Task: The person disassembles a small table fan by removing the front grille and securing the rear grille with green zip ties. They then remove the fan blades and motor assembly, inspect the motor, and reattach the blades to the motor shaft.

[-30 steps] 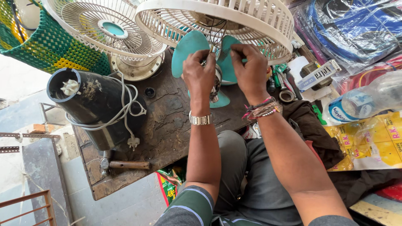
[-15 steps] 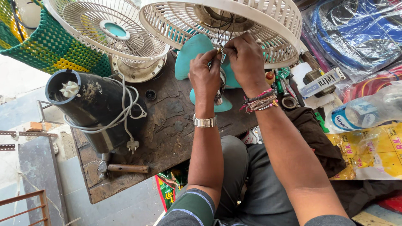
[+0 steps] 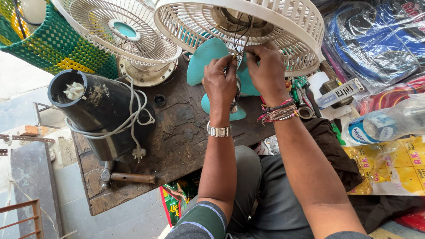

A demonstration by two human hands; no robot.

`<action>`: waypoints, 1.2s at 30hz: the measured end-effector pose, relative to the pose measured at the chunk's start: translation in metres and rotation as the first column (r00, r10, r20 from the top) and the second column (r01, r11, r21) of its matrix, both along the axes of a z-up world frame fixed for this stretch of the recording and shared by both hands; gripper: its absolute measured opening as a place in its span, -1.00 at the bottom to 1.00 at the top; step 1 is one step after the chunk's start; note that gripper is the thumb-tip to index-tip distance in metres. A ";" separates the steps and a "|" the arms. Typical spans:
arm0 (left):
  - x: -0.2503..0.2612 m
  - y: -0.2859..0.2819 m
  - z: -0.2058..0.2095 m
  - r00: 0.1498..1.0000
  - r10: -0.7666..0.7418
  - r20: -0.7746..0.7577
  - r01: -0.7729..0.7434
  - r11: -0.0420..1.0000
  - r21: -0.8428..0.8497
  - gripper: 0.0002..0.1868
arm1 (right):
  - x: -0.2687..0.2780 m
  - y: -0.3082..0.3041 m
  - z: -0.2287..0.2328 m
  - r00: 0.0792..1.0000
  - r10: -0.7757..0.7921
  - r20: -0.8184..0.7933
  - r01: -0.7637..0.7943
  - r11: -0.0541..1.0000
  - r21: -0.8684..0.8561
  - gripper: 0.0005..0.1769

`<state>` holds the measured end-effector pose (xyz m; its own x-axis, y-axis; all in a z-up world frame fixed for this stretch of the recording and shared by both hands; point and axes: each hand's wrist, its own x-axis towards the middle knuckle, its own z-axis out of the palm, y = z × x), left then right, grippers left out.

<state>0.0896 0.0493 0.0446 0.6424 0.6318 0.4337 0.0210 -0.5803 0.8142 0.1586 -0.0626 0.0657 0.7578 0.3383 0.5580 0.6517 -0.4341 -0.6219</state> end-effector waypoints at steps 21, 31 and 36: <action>-0.003 -0.002 0.003 0.999 -0.008 0.053 0.005 0.999 0.051 -0.85 | 0.012 -0.002 -0.010 0.999 0.015 -0.029 -0.017 0.998 -0.060 -0.86; -0.003 -0.003 0.003 0.999 0.009 0.053 -0.011 0.999 0.049 -0.85 | 0.025 -0.008 -0.010 0.861 0.230 -0.454 -0.153 0.968 0.200 -0.85; -0.002 -0.003 0.001 0.999 0.006 0.042 -0.008 0.999 0.046 -0.85 | 0.008 -0.013 0.014 0.982 0.185 0.030 -0.186 0.983 0.000 -0.75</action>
<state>0.0880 0.0465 0.0458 0.6188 0.6150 0.4887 -0.0080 -0.6171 0.7868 0.1662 -0.0758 0.0796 0.6649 0.4700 0.5805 0.7392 -0.3025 -0.6017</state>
